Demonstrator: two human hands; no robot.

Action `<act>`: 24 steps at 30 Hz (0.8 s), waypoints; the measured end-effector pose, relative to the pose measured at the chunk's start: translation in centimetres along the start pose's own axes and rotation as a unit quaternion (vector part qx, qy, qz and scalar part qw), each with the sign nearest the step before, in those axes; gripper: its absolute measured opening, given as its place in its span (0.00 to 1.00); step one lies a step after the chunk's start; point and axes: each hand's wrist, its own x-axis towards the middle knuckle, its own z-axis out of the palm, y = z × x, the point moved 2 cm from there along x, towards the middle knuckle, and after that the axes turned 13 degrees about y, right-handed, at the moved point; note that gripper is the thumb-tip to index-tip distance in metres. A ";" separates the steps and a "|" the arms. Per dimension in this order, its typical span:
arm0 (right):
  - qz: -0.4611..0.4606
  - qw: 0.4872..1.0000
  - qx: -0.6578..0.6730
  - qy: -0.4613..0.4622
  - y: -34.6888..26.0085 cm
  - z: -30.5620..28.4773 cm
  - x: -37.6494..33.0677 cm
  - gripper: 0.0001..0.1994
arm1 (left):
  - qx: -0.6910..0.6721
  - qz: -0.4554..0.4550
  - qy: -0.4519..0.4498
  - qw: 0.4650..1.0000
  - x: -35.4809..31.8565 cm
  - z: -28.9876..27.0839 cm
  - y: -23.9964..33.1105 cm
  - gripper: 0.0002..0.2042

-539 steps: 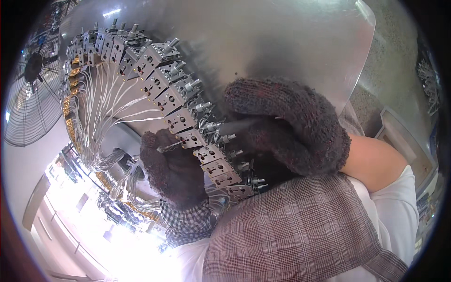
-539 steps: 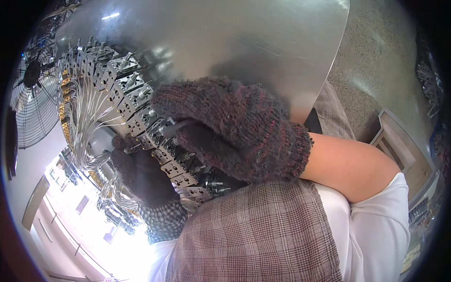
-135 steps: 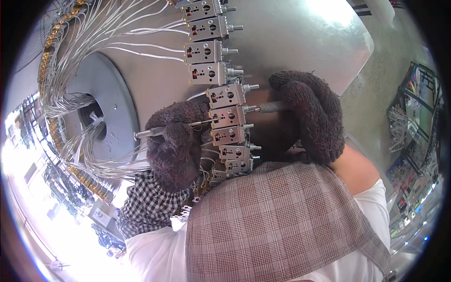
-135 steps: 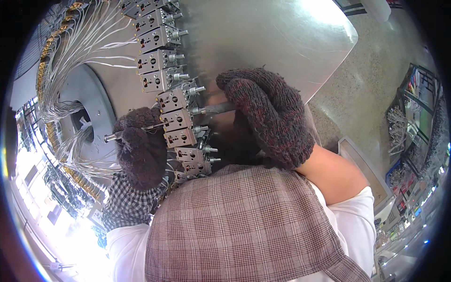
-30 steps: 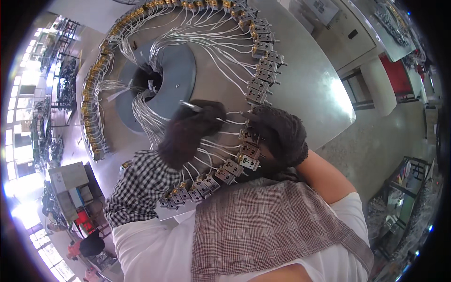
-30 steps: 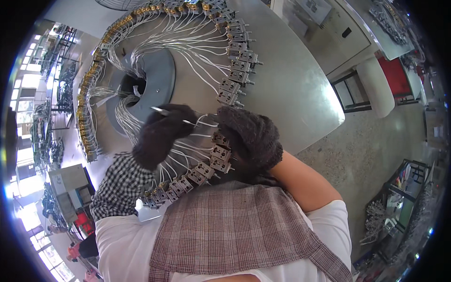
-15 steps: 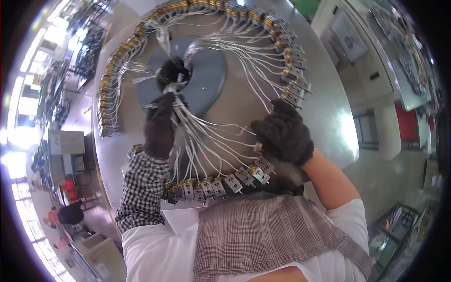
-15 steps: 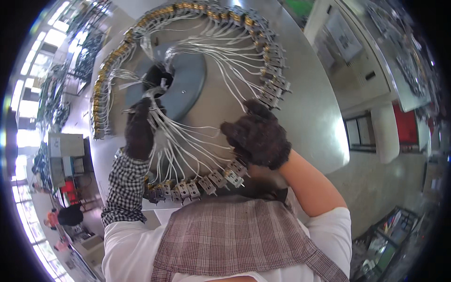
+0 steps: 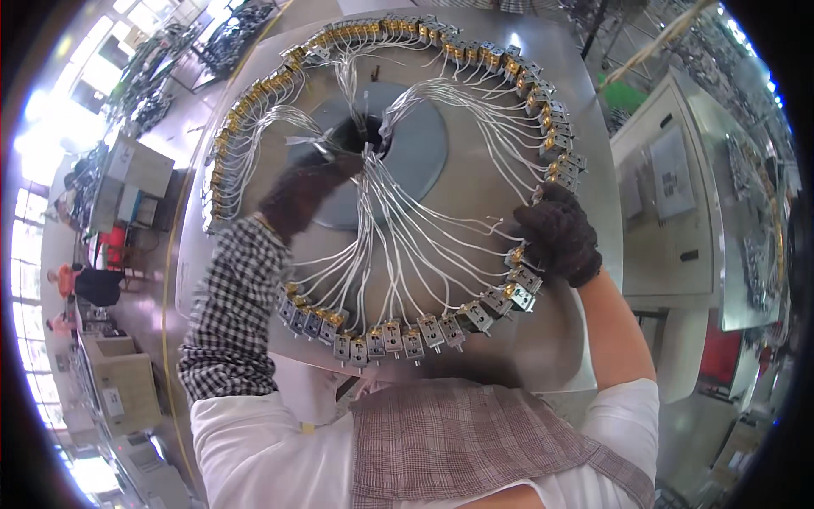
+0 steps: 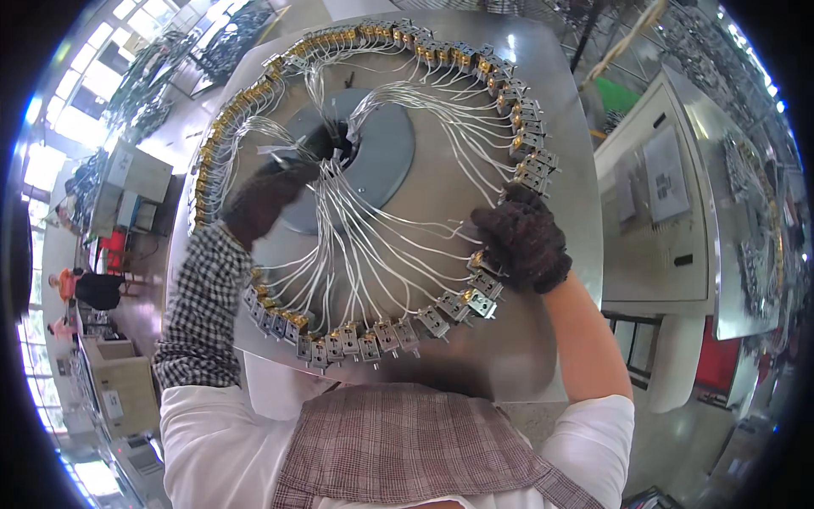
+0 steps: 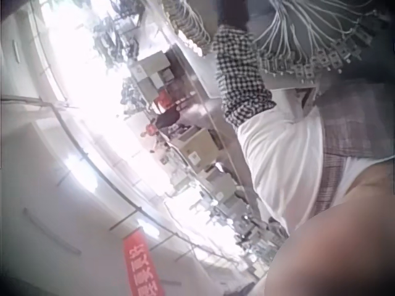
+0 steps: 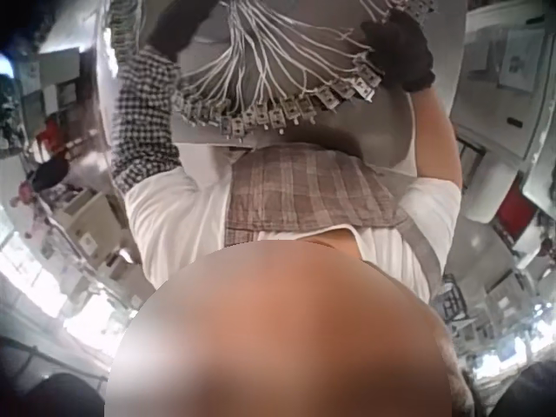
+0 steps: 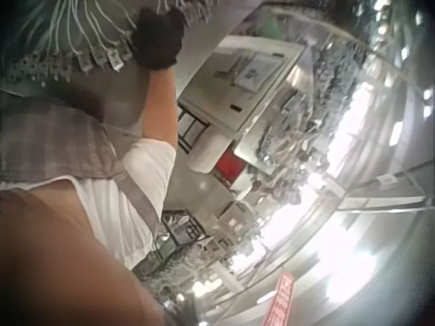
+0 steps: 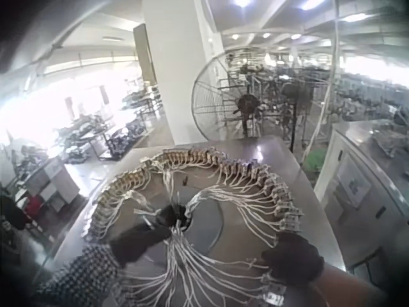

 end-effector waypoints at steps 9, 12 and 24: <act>0.052 0.997 -0.010 0.049 2.4 3.6 1.5 0.14 | 0.395 0.232 0.077 0.885 6.1 -17.1 -8.8 0.12; 0.052 0.994 -0.084 0.042 3.3 3.8 -0.6 0.12 | 0.413 0.013 0.098 0.905 5.9 -8.5 -5.7 0.10; 0.076 0.987 -0.142 -0.012 2.2 3.3 -0.4 0.09 | 0.703 0.391 0.051 0.592 8.6 -7.5 -10.9 0.10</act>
